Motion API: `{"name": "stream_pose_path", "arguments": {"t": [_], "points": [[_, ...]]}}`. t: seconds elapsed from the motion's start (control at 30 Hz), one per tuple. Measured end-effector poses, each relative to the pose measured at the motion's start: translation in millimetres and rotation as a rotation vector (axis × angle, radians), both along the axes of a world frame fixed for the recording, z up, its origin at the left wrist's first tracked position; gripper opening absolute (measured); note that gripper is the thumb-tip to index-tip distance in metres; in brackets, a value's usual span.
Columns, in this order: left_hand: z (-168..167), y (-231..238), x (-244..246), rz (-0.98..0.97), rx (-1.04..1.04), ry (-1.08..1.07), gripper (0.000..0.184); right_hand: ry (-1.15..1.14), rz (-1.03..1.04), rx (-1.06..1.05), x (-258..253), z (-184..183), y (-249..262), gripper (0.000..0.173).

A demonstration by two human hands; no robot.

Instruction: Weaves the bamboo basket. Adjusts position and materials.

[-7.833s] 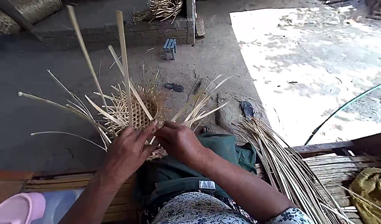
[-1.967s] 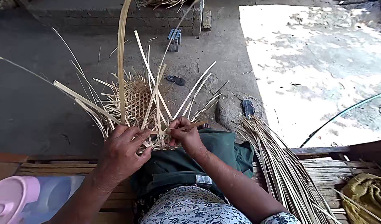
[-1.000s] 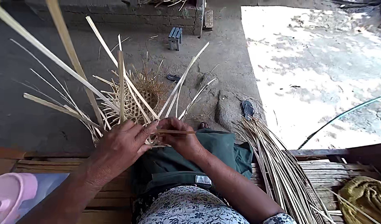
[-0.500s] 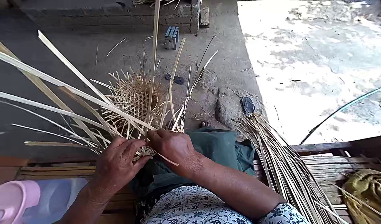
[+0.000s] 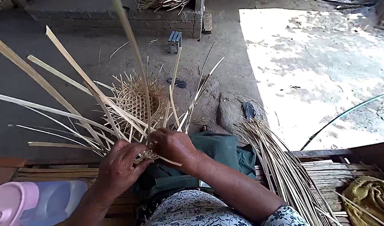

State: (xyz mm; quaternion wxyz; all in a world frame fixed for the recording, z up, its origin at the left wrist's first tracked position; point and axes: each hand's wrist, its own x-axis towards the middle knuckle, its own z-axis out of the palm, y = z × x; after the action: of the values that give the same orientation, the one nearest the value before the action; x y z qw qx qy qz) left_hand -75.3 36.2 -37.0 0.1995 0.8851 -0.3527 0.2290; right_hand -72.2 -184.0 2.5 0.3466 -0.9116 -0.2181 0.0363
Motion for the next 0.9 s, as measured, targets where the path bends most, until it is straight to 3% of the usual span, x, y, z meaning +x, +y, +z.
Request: {"name": "stream_pose_path", "arguments": {"t": [0.27, 0.4, 0.53, 0.6, 0.7, 0.9], "points": [[-6, 6, 14, 0.056, -0.176, 0.130, 0.027, 0.260, 0.113, 0.601, 19, -16, -14, 0.003], [-3, -4, 19, 0.139, -0.110, 0.091, 0.022, 0.255, 0.203, 0.774, 24, -33, -21, 0.010], [-5, -11, 23, 0.131, -0.006, -0.057, 0.026, 0.420, -0.036, 0.876, 20, -23, -21, 0.024], [-7, -11, 24, 0.134, 0.024, -0.102, 0.028, 0.311, -0.156, 0.833, 20, -32, -19, 0.019], [-4, -11, 22, 0.138, 0.007, -0.073, 0.027, 0.115, -0.167, 0.725, 17, -46, -17, 0.012], [22, 9, 30, 0.166, -0.212, 0.581, 0.037, -0.303, 0.043, 0.570, 12, -62, -17, 0.023]]}}
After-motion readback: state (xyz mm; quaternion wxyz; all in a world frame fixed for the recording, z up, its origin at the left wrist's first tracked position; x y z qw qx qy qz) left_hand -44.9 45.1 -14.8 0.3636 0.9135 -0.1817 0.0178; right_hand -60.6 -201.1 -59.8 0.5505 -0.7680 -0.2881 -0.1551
